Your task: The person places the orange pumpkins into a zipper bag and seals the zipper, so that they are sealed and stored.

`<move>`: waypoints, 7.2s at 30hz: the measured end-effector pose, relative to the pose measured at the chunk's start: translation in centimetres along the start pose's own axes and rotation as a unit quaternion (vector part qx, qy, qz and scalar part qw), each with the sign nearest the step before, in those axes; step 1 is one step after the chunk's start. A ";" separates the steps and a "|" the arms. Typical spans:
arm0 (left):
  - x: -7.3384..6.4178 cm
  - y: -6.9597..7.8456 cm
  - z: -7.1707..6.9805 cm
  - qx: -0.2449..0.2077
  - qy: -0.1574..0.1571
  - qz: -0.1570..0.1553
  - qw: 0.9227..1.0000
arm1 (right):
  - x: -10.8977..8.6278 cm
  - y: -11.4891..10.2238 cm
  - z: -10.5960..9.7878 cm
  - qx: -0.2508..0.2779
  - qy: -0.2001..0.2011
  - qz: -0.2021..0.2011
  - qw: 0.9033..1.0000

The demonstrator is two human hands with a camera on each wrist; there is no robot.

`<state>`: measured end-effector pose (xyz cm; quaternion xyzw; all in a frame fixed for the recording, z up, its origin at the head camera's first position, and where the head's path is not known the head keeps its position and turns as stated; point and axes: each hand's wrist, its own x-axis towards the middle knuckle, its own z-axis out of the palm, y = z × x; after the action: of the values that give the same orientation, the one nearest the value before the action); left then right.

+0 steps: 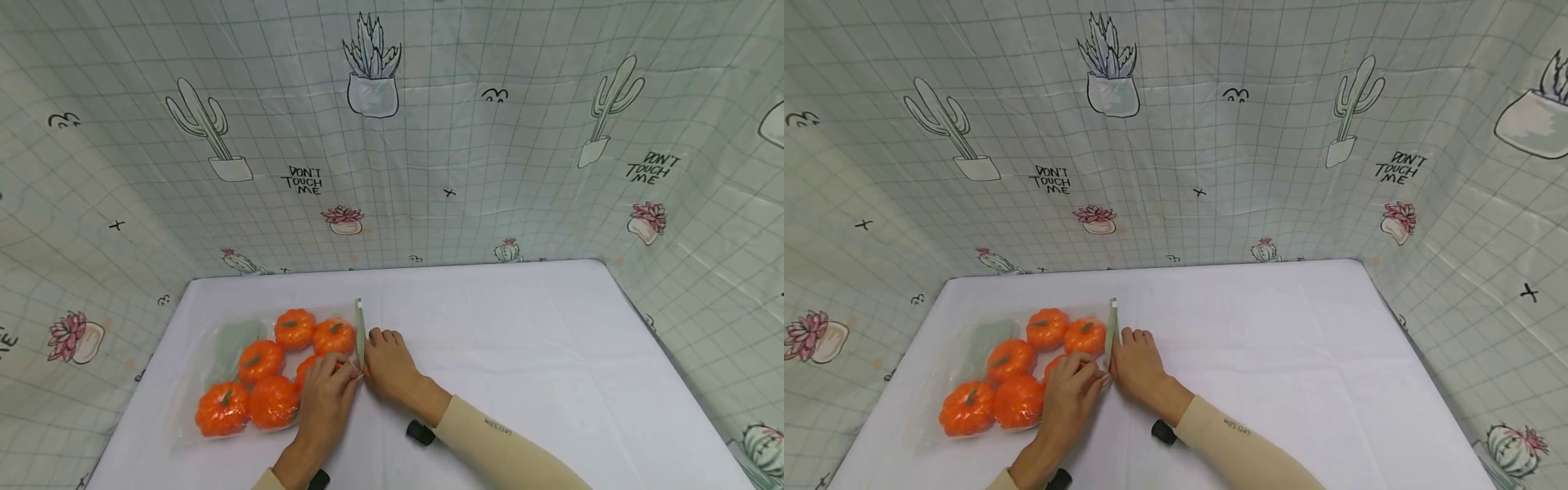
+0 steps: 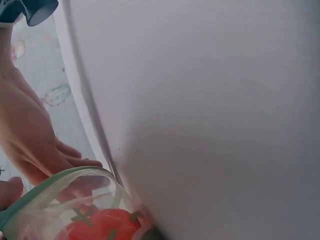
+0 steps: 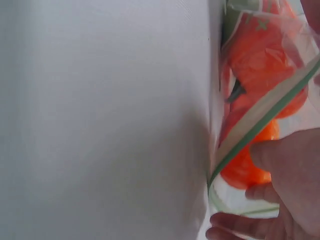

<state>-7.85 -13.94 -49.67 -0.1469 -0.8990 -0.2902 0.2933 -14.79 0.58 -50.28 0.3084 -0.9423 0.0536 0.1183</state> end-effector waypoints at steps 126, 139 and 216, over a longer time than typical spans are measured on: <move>16.9 -6.5 3.1 0.179 -0.436 0.060 0.880 | 4.4 4.6 0.3 0.078 0.015 0.092 0.993; 16.9 -6.1 2.5 0.179 -0.416 0.075 0.888 | 6.1 4.0 1.4 0.128 0.005 0.119 0.985; 16.5 -5.9 1.6 0.249 -0.347 0.171 0.888 | 2.9 3.1 1.9 0.232 0.083 0.090 0.965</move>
<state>-24.10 -16.06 -43.18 -0.3114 -0.9473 0.0671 0.0347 -19.27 1.08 -51.41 0.2362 -0.9147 0.3068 0.1161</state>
